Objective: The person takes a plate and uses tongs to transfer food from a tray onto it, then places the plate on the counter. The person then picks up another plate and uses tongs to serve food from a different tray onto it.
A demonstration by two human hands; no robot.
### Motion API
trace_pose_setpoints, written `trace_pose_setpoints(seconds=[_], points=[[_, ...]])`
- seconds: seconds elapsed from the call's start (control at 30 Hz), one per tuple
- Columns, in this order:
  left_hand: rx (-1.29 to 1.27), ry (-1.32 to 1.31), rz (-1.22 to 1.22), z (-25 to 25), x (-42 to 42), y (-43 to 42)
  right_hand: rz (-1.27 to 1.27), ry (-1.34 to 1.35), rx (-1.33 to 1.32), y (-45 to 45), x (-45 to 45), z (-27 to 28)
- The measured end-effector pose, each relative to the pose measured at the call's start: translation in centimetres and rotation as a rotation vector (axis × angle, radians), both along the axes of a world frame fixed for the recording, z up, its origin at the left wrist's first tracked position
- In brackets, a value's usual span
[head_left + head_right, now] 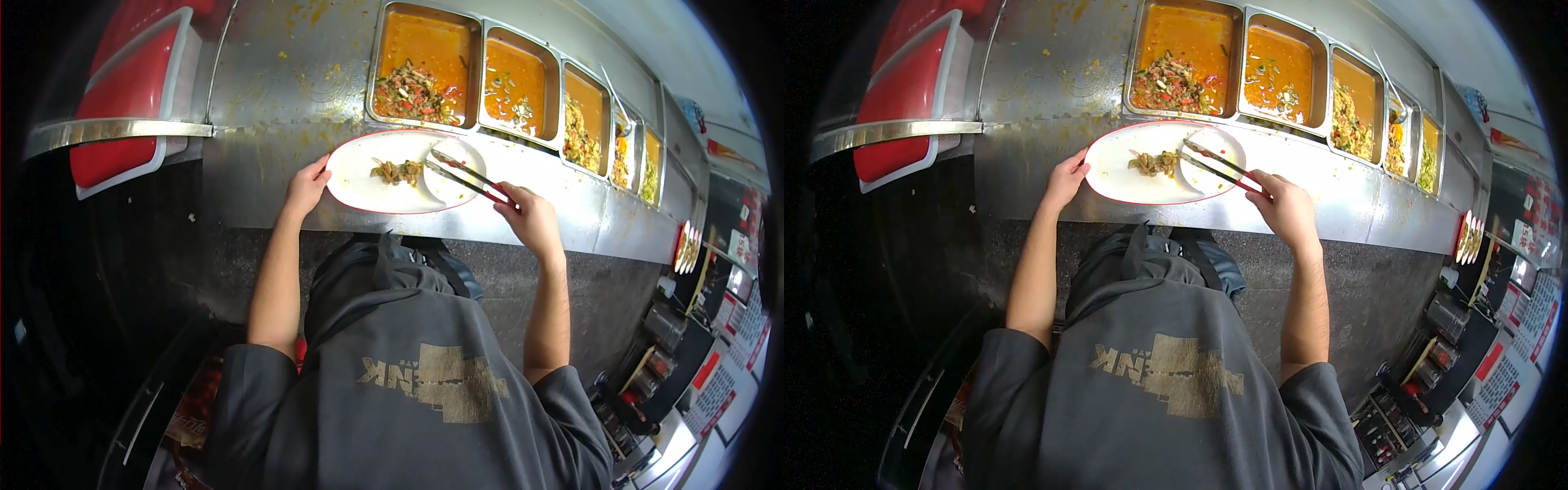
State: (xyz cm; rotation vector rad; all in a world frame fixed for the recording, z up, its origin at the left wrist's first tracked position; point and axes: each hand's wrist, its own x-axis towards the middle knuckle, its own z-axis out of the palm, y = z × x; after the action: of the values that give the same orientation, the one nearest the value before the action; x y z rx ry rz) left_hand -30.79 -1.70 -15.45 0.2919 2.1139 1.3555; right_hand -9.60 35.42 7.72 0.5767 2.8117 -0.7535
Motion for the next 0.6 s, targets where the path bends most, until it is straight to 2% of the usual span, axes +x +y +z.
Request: trace_pose_setpoints(seconds=[0.27,0.4,0.5,0.6], points=[[0.011,0.008,0.005,-0.3,0.1,0.0,-0.362,0.161,-0.150,-1.3,0.8,-3.5],[-0.010,0.035,-0.004,1.0,0.2,0.2,-0.309,0.098,-0.016,-0.1,-2.6,-5.5],[0.005,0.020,-0.001,1.1,0.2,0.3,-0.253,0.219,0.054,1.0,-5.2,-8.3],[-0.001,0.029,0.009,1.1,0.4,0.3,-0.171,0.176,0.098,2.3,-8.0,-9.8]])
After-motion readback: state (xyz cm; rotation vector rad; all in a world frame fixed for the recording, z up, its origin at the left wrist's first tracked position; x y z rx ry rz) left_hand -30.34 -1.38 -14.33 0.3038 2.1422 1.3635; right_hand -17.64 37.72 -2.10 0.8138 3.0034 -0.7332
